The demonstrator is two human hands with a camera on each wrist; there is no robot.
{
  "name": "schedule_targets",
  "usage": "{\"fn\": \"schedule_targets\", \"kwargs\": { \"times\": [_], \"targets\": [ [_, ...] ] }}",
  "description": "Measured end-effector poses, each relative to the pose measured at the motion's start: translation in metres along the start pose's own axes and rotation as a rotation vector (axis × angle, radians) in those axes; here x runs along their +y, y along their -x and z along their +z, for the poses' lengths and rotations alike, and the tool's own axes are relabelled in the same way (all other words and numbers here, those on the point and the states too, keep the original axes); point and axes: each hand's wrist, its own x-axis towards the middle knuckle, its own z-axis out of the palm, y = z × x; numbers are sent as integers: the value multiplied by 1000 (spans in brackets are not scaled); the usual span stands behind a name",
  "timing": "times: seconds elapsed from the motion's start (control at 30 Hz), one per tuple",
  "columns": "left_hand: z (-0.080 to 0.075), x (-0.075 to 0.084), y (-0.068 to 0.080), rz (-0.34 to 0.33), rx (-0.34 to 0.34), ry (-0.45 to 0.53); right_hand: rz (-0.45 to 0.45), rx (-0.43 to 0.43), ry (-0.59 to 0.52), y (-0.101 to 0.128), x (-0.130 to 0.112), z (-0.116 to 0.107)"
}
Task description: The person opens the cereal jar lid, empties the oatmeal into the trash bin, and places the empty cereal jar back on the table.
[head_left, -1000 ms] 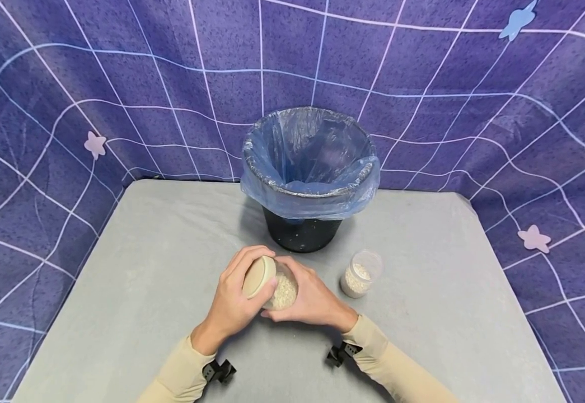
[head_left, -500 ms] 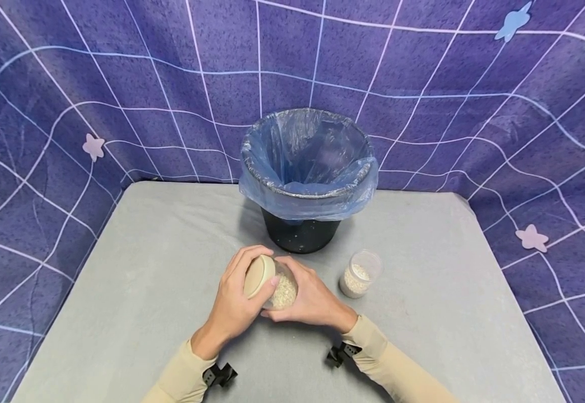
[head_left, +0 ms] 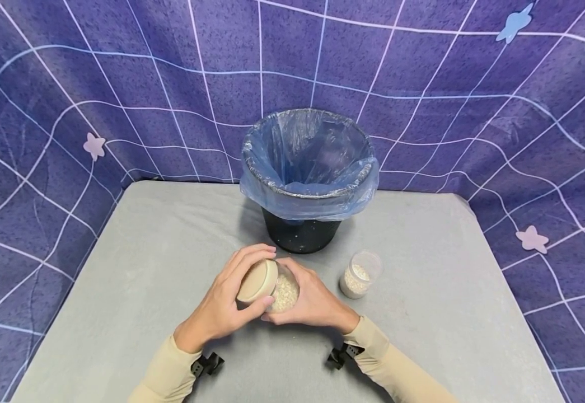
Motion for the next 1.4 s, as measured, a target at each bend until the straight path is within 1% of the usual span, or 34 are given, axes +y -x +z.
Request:
{"fn": "schedule_targets", "kwargs": {
  "times": [0.1,0.17,0.23,0.3,0.4,0.53,0.67,0.8,0.97,1.03,1.1,1.17,1.23,1.4],
  "targets": [
    [-4,-4,-2,94,-9,25,-1,-22,-14,1,-2,0],
    [-4,-7,-4,156,-1,42,-7,-38,-24,1,-3,-1],
    [-3,-10,-5,204,7,60,-11,-54,-39,2,-3,-1],
    [0,-14,-6,232,11,81,-15,-63,-45,2,-4,-1],
    [4,-17,-6,243,12,100,-17,-69,-48,1,-5,-1],
    [7,-18,-4,225,30,111,-28,-64,-46,0,-4,1],
    [9,-16,-4,171,64,115,-34,-50,-41,0,-3,4],
    [12,-13,-3,80,111,96,-22,-31,-43,-1,-3,5],
    [19,-6,-1,-64,166,38,-20,1,-9,-2,0,6],
    [20,-4,-1,-119,170,7,-24,14,11,-2,1,6],
    [20,-2,-1,-153,159,-29,-21,20,26,-2,1,5],
    [18,-2,-2,-157,131,-51,-16,25,37,-2,2,4],
    [14,-3,-3,-130,87,-57,-13,24,37,-2,2,3],
    [2,-7,-7,3,-40,-25,1,4,6,-1,0,-2]
  ]
}}
